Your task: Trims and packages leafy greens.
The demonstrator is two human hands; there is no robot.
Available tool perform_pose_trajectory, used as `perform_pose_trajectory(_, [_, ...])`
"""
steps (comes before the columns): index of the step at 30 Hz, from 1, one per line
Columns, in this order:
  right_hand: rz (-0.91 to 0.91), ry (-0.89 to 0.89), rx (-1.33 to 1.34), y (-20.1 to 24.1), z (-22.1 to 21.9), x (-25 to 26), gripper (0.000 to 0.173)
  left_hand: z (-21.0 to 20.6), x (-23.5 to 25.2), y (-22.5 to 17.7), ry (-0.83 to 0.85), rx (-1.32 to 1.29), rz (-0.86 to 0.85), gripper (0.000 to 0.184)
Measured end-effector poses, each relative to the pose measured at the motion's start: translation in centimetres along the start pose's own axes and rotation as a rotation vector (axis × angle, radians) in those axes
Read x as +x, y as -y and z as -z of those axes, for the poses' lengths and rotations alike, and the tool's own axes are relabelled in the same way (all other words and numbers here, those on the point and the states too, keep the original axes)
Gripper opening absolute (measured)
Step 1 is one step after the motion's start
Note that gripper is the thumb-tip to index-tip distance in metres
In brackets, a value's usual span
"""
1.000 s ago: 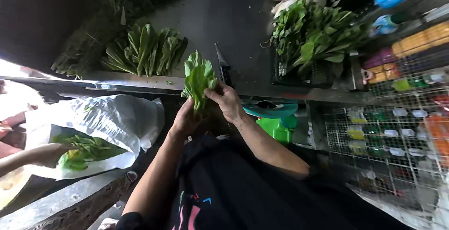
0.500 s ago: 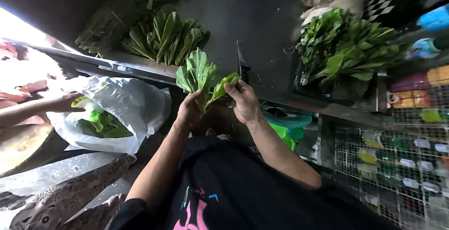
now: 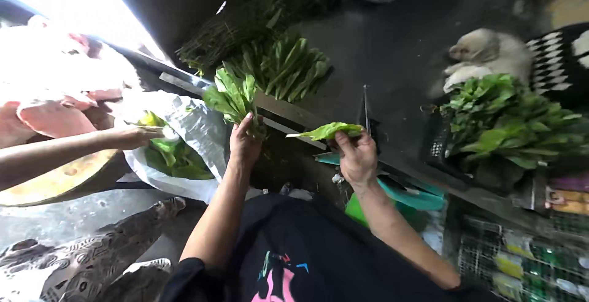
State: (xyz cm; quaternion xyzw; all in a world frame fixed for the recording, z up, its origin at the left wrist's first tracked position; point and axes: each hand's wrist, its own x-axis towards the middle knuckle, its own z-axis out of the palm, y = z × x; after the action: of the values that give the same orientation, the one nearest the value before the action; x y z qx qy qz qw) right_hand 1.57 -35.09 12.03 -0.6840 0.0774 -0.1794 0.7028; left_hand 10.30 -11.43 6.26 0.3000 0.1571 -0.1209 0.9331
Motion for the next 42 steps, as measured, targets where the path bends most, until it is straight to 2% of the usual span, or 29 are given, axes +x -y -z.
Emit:
perform_pose_trajectory(3, [-0.058, 0.100, -0.079, 0.3, -2.9, 1.4, 0.020, 2.6, 0.5, -3.5, 0.022, -0.047, 0.014, 0.023])
perform_pose_trajectory(6, [-0.183, 0.282, -0.283, -0.4, -7.8, 1.8, 0.024, 5.4, 0.8, -7.1, 0.021, -0.072, -0.001, 0.024])
perform_pose_trajectory(9, [-0.239, 0.463, -0.448, -2.5, -14.3, 0.7, 0.026, 6.6, -0.2, -11.8, -0.026, 0.082, -0.066, 0.026])
perform_pose_trajectory(13, [-0.369, 0.650, -0.478, -5.5, -23.0, -1.2, 0.033, 8.4, -1.3, -16.6, -0.084, 0.255, -0.143, 0.033])
perform_pose_trajectory(15, [-0.456, 0.865, -0.454, -6.3, -26.4, -0.5, 0.052, 9.3, -2.2, -17.8, -0.065, 0.269, -0.164, 0.035])
perform_pose_trajectory(17, [-0.447, 1.010, -0.445, -6.1, -28.3, 1.1, 0.064, 10.1, -3.4, -18.3, -0.046, 0.286, -0.181, 0.037])
perform_pose_trajectory(19, [-0.443, 0.998, -0.409, -4.5, -28.6, 3.0, 0.052, 10.5, -4.1, -18.3, -0.019, 0.320, -0.199, 0.030])
perform_pose_trajectory(21, [-0.460, 0.945, -0.264, -3.1, -27.8, 4.4, 0.037, 10.3, -4.1, -17.5, -0.019, 0.405, -0.195, 0.020])
perform_pose_trajectory(23, [-0.497, 0.936, -0.150, -2.0, -26.6, 5.1, 0.031, 9.9, -3.5, -16.0, -0.026, 0.478, -0.166, 0.021])
perform_pose_trajectory(27, [-0.496, 0.868, -0.211, -2.7, -23.8, 4.2, 0.048, 8.1, -1.6, -12.8, 0.037, 0.513, -0.111, 0.024])
perform_pose_trajectory(30, [-0.536, 0.686, -0.174, -3.2, -20.5, 3.7, 0.045, 5.4, -0.6, -10.8, 0.126, 0.530, -0.060, 0.020])
perform_pose_trajectory(33, [-0.521, 0.518, -0.088, -2.6, -15.3, 4.5, 0.042, 2.5, 0.4, -7.9, 0.231, 0.438, -0.011, 0.022])
perform_pose_trajectory(35, [-0.450, 0.411, -0.076, -2.0, -10.9, 5.4, 0.041, 0.1, 1.1, -5.2, 0.222, 0.341, 0.024, 0.035])
perform_pose_trajectory(38, [-0.350, 0.328, -0.073, -1.1, -4.5, 6.5, 0.038, -3.2, 1.8, 0.1, 0.195, 0.233, 0.068, 0.039])
perform_pose_trajectory(41, [-0.277, 0.362, -0.348, -0.4, 0.6, 7.0, 0.037, -6.4, 2.0, 5.7, 0.281, 0.241, 0.127, 0.035])
perform_pose_trajectory(42, [-0.255, 0.385, -0.465, -0.4, 1.9, 6.9, 0.038, -7.6, 1.8, 7.5, 0.281, 0.276, 0.137, 0.029])
